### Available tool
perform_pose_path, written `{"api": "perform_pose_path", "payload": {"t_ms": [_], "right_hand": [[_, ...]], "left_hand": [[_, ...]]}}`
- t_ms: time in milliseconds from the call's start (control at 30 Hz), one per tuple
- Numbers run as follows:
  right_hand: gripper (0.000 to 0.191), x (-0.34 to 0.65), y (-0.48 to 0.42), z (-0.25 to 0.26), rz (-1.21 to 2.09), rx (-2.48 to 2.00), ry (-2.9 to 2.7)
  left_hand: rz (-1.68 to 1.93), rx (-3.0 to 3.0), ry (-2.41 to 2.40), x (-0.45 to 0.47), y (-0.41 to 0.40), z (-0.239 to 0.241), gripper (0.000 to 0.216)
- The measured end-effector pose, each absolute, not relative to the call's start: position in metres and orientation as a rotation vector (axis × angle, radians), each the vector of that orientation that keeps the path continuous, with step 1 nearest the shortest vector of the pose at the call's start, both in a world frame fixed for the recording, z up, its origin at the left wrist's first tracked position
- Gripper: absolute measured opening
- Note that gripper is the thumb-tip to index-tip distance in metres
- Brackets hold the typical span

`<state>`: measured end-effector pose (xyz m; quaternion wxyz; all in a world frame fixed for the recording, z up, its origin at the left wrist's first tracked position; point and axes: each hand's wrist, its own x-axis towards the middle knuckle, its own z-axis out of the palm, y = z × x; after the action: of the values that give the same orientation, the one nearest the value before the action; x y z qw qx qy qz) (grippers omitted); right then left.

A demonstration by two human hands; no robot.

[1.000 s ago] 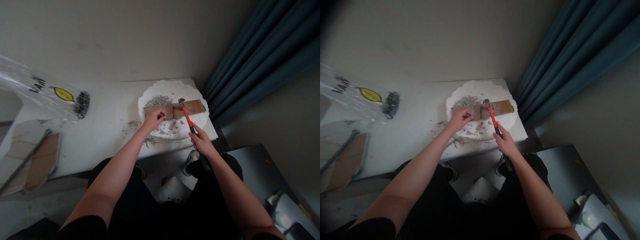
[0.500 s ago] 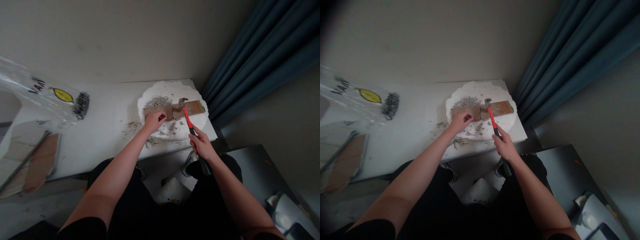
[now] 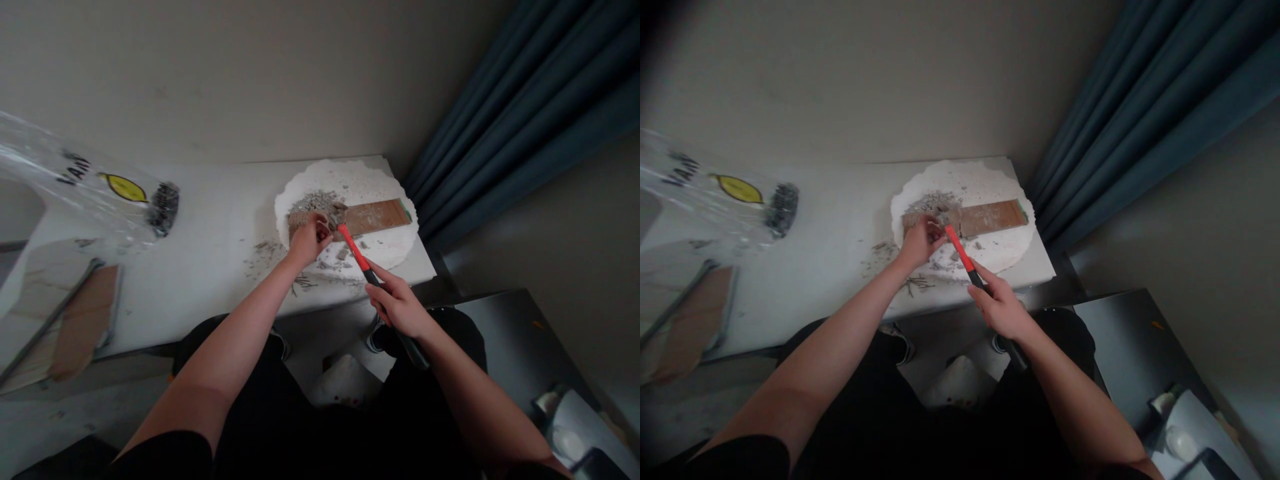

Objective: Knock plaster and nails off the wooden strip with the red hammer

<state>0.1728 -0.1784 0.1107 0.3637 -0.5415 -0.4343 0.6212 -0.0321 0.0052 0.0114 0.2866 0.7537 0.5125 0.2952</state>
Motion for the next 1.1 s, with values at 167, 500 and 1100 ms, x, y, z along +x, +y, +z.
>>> {"api": "perform_pose_path", "payload": {"t_ms": [167,500,1100], "right_hand": [[0.078,0.174,-0.179,0.111,1.578,-1.367,-1.108],[0.078,0.174,-0.178,0.109,1.585,-1.377,-1.117],[0.08,0.173,-0.177,0.087,1.644,-1.397,-1.094]], "left_hand": [[0.767,2.035,1.362,-0.032,0.005,0.01,0.04],[0.738,2.059,1.334,-0.033,0.005,0.015,0.034],[1.003,1.996,1.289,-0.041,0.006,0.013,0.034]]}}
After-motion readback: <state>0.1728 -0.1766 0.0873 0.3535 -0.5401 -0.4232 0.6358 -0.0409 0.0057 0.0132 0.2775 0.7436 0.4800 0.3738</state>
